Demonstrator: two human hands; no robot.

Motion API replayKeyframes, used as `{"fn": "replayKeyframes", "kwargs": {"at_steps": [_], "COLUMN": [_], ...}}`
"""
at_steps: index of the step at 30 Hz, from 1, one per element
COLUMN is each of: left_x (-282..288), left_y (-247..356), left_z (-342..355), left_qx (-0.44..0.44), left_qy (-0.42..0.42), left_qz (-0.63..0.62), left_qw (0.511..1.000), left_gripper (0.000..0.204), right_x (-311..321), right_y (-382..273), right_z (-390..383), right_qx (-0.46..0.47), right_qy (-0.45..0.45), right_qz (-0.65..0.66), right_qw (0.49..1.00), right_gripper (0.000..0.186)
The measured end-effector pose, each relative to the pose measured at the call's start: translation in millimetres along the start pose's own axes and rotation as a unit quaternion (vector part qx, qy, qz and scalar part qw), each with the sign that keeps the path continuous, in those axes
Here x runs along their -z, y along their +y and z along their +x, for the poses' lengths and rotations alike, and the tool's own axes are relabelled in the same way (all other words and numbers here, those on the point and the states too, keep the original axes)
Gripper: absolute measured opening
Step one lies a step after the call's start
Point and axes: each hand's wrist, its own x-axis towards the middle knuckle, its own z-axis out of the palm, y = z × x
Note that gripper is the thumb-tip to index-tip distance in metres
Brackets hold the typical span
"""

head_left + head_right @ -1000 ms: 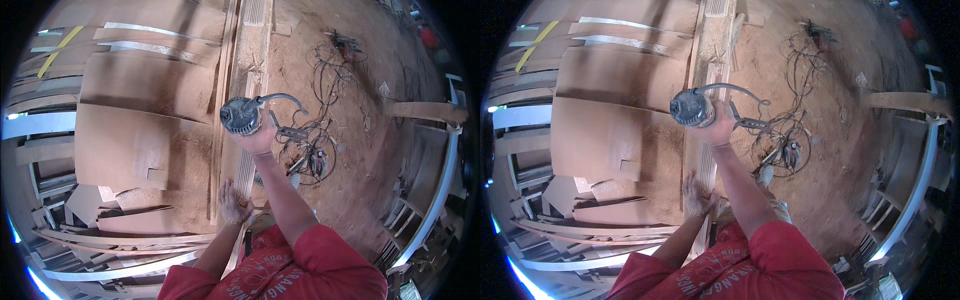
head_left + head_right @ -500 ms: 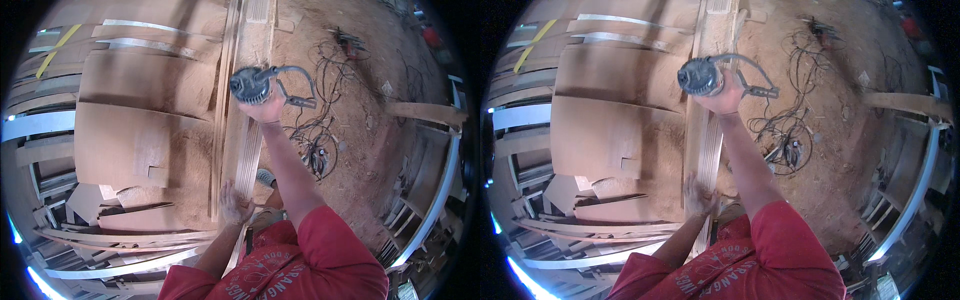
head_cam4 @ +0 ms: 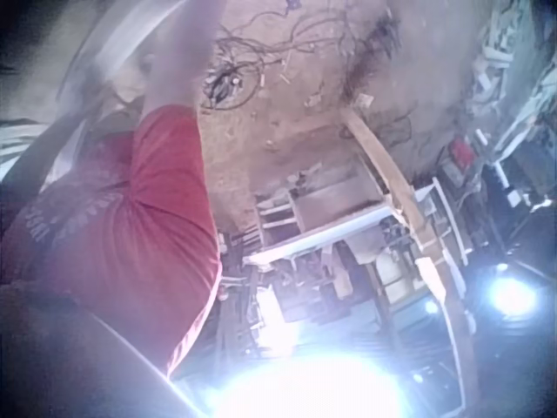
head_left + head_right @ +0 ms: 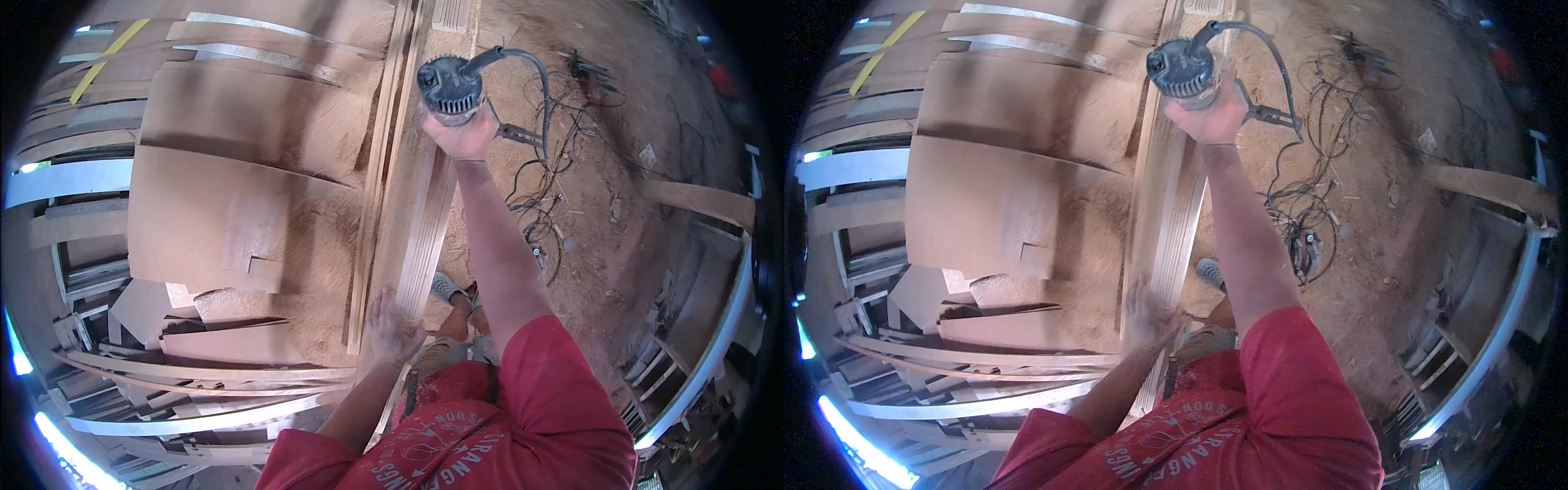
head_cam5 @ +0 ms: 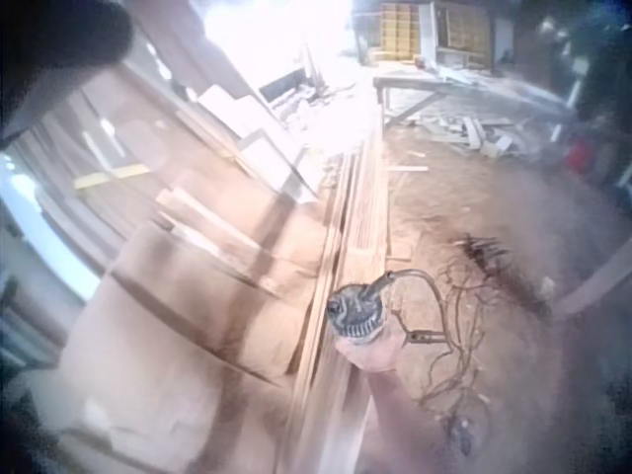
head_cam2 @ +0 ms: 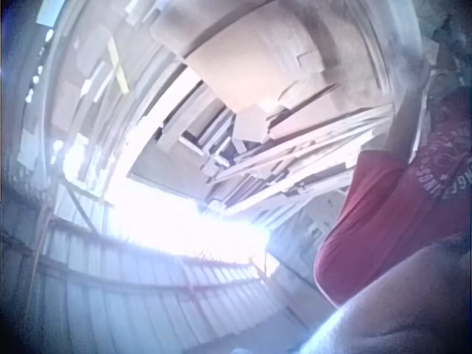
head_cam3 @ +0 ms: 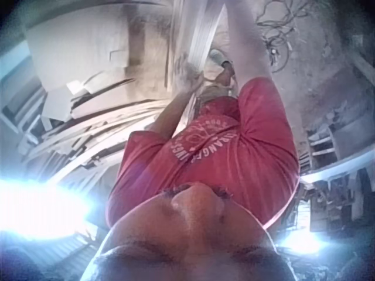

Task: The person uses a handheld router to shape the edge of a stack of wooden boards. After a pass, they hold the tool and use a wrench to adjust it before continuing the routing action along the edge.

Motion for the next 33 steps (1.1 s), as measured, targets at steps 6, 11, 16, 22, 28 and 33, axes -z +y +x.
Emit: {"fn": "replayKeyframes", "kwargs": {"at_steps": [6,11,16,22,28,33], "left_x": [-8.5,-4.4,-0.7,-3.2,-1.9,-3.3], "left_y": [-4.1,-0.3,5.3,1.7,3.0,19.0], "left_z": [-3.0,-3.0,1.7,-3.0,0.4,29.3], "left_qx": [-0.021,0.001,0.004,0.019,0.03,0.028], "left_qy": [0.051,0.049,0.041,0.043,0.037,0.037], "left_qz": [-0.017,-0.026,-0.023,-0.031,-0.05,-0.06], "left_qw": [0.998,0.998,0.999,0.998,0.998,0.997], "left_gripper": [0.103,0.098,0.095,0.089,0.087,0.088], "right_x": [-5.9,-7.6,3.1,75.5,163.5,185.3], "right_y": [-2.3,-9.2,-7.5,-46.1,-64.4,-87.5], "right_z": [16.8,33.5,69.4,47.7,-61.6,-136.1], "right_qx": [0.018,-0.074,-0.097,-0.145,-0.137,-0.137], "right_qy": [0.026,-0.011,0.012,0.022,0.043,0.035], "right_qz": [0.047,-0.009,0.101,0.173,0.173,0.231], "right_qw": [0.998,0.997,0.99,0.974,0.974,0.963], "right_gripper": [0.058,0.06,0.056,0.055,0.063,0.067]}}
